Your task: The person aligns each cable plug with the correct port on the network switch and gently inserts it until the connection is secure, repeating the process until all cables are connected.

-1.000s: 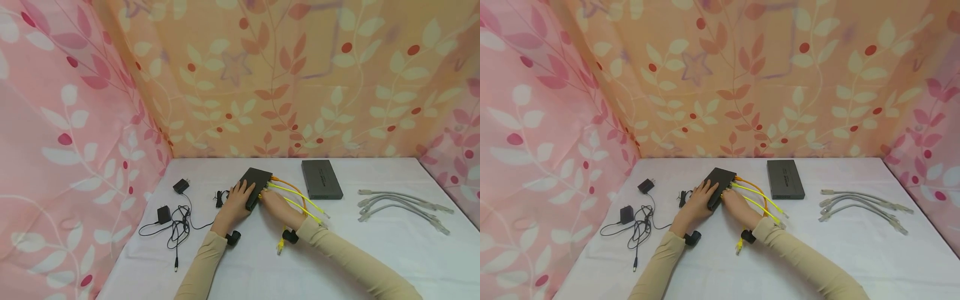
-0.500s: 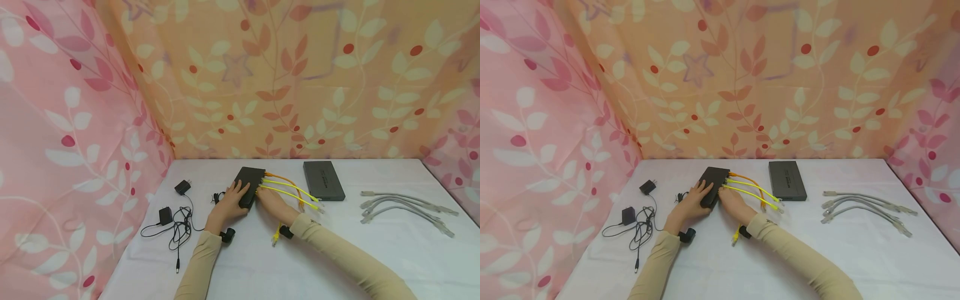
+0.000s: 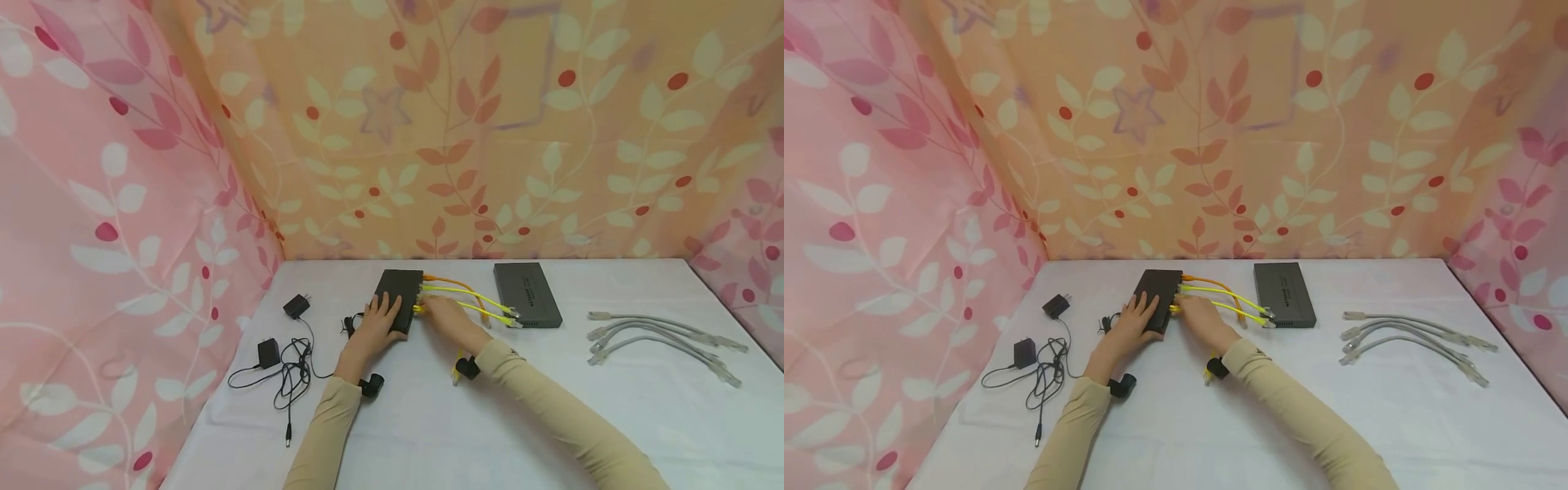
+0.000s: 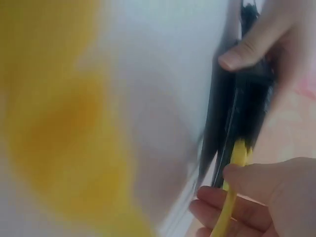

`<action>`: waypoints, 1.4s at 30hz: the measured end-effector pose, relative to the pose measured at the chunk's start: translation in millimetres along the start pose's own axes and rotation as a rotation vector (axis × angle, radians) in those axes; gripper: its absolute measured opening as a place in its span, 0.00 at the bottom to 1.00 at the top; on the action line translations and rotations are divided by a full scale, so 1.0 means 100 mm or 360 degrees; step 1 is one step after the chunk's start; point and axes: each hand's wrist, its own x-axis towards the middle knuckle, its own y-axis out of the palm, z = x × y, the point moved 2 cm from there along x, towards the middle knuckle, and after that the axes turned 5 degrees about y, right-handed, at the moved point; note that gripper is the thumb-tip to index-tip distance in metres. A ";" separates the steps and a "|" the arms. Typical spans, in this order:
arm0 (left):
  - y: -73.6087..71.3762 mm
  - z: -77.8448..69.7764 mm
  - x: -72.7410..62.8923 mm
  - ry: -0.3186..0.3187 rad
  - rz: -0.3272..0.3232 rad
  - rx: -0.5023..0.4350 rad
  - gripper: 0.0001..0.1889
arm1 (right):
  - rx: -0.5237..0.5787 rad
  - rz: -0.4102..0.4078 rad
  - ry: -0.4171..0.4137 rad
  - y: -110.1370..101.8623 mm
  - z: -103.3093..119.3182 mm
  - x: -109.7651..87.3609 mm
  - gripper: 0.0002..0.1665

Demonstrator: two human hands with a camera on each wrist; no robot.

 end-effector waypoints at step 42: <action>-0.11 0.20 0.31 -0.0130 -0.0014 0.0278 0.41 | -0.0214 -0.0188 0.0423 -0.22 -0.71 -0.23 0.12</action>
